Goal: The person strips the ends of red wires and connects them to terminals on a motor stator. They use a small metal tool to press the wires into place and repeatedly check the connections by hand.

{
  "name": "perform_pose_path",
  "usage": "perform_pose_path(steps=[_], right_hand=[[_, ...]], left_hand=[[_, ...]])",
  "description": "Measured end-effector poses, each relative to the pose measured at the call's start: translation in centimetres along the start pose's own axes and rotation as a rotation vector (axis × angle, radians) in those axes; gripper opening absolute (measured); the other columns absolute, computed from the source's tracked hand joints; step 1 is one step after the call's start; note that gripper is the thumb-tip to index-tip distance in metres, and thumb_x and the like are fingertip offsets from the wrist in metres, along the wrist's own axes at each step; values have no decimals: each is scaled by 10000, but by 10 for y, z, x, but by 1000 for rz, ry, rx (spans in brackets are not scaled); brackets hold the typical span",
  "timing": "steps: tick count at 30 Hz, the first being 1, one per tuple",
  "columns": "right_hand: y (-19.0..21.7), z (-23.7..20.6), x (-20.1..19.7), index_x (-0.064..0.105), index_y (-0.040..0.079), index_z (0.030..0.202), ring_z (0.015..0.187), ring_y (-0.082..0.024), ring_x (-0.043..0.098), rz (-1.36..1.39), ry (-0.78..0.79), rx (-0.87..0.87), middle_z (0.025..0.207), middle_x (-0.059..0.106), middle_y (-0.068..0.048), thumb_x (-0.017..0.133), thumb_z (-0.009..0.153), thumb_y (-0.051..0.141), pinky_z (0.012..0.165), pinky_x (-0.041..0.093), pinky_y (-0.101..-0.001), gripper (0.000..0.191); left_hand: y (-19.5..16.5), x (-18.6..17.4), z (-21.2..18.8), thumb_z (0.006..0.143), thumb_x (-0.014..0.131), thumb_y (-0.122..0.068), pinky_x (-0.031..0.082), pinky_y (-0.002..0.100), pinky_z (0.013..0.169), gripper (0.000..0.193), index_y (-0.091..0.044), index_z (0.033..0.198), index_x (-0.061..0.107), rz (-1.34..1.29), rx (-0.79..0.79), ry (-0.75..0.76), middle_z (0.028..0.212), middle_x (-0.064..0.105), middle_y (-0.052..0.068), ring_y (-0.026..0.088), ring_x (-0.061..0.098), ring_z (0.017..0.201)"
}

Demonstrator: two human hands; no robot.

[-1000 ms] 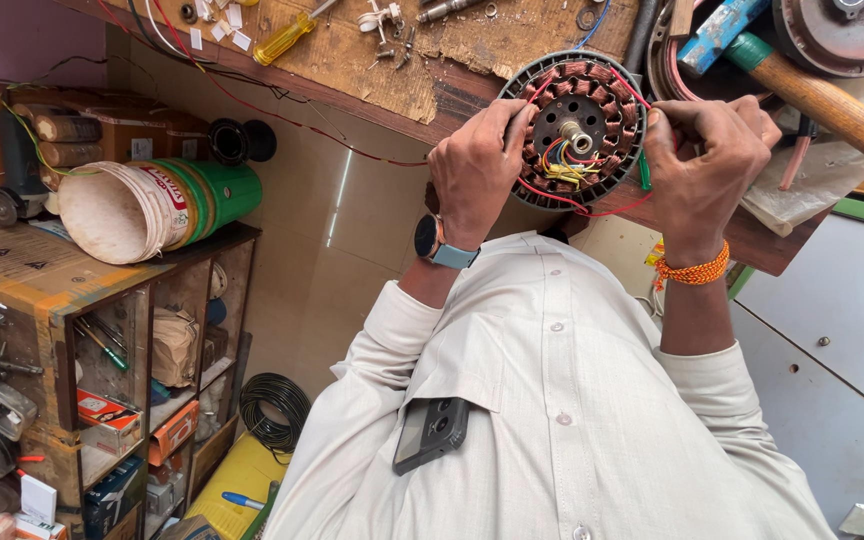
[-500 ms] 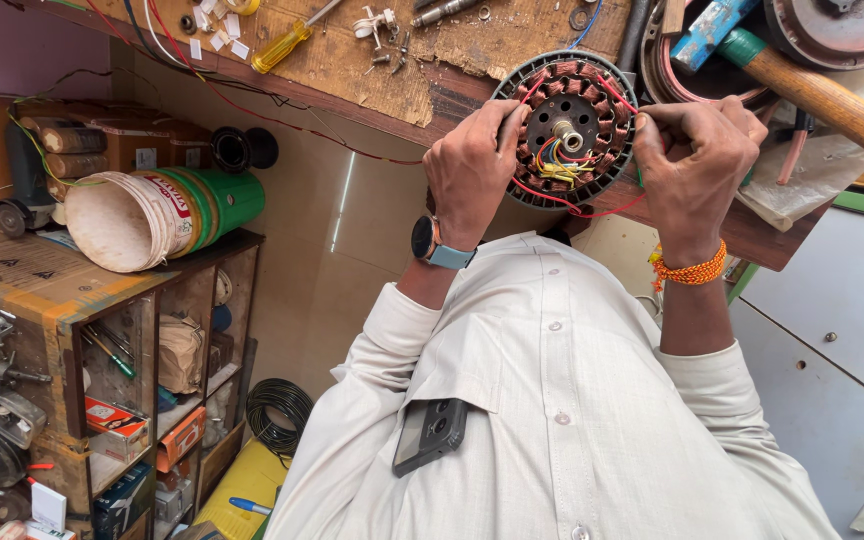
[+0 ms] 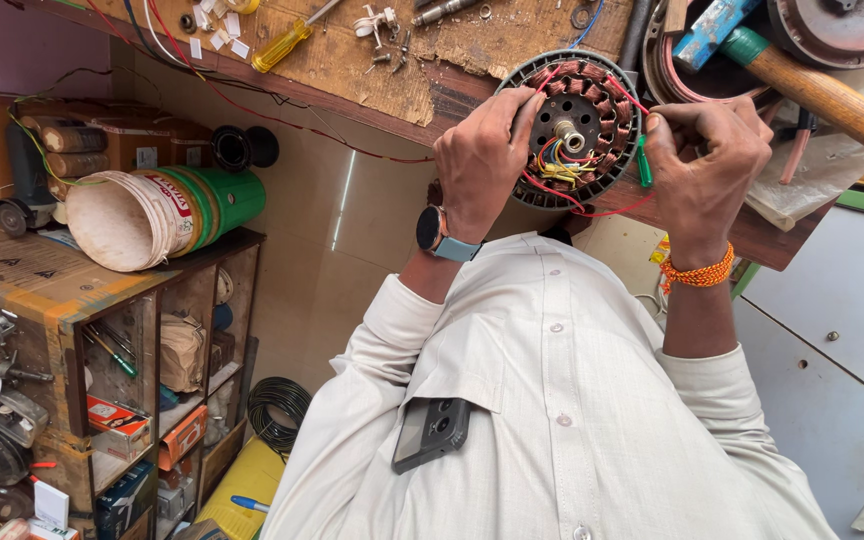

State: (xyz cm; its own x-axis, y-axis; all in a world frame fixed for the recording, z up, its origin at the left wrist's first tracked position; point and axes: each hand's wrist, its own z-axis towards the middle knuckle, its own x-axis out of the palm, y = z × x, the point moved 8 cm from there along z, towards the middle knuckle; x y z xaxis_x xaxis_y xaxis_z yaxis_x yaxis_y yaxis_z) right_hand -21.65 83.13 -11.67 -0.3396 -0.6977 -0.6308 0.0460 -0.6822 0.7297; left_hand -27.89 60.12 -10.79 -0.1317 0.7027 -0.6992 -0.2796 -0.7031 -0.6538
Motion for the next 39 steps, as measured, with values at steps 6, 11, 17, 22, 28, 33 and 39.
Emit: perform_pose_path(steps=[6,11,17,22,28,33,39], right_hand=[[-4,-1,-7,802,27,989,861,-156,545,23,-19,62,834,656,-33,772,952,-2,805,420,-305,56],[0,-1,-7,798,32,982,850,-160,548,15,-27,41,817,644,-36,795,973,8,878,414,-334,26],[12,-1,3,777,63,970,861,-180,568,-69,-9,-60,816,687,-15,762,949,13,988,358,-351,56],[14,-1,9,754,64,961,867,-183,563,-127,36,-104,839,696,-14,762,931,37,1042,337,-369,41],[8,-1,9,782,71,974,859,-177,570,-110,18,-52,799,677,-10,766,966,60,1042,346,-364,21],[7,-4,13,765,59,958,866,-169,568,-81,75,-71,822,692,-2,783,993,70,1061,348,-381,41],[-11,-8,-8,799,45,1038,891,-174,551,-3,-66,54,838,652,-34,760,974,26,905,407,-339,77]], left_hand=[[-5,3,-1,993,699,-239,588,359,681,126,-128,1048,720,-3,32,12,975,765,52,271,744,819],[-3,6,-2,997,698,-247,584,361,675,128,-128,1040,716,8,-1,32,969,765,49,273,740,816],[-1,6,-2,1002,692,-256,576,368,662,126,-137,1036,713,3,-24,38,941,759,53,278,736,801],[-1,6,-3,1000,692,-261,567,370,651,129,-136,1029,709,14,-20,29,928,759,58,283,731,787],[1,7,-3,1003,686,-262,561,359,624,129,-140,1040,712,7,-23,37,905,761,50,263,739,757],[2,7,-3,1000,691,-262,556,366,618,128,-140,1032,713,23,-23,30,895,760,51,271,734,751],[3,3,-4,1003,695,-258,556,358,638,125,-139,1032,715,-28,-47,22,905,760,52,266,733,769]])
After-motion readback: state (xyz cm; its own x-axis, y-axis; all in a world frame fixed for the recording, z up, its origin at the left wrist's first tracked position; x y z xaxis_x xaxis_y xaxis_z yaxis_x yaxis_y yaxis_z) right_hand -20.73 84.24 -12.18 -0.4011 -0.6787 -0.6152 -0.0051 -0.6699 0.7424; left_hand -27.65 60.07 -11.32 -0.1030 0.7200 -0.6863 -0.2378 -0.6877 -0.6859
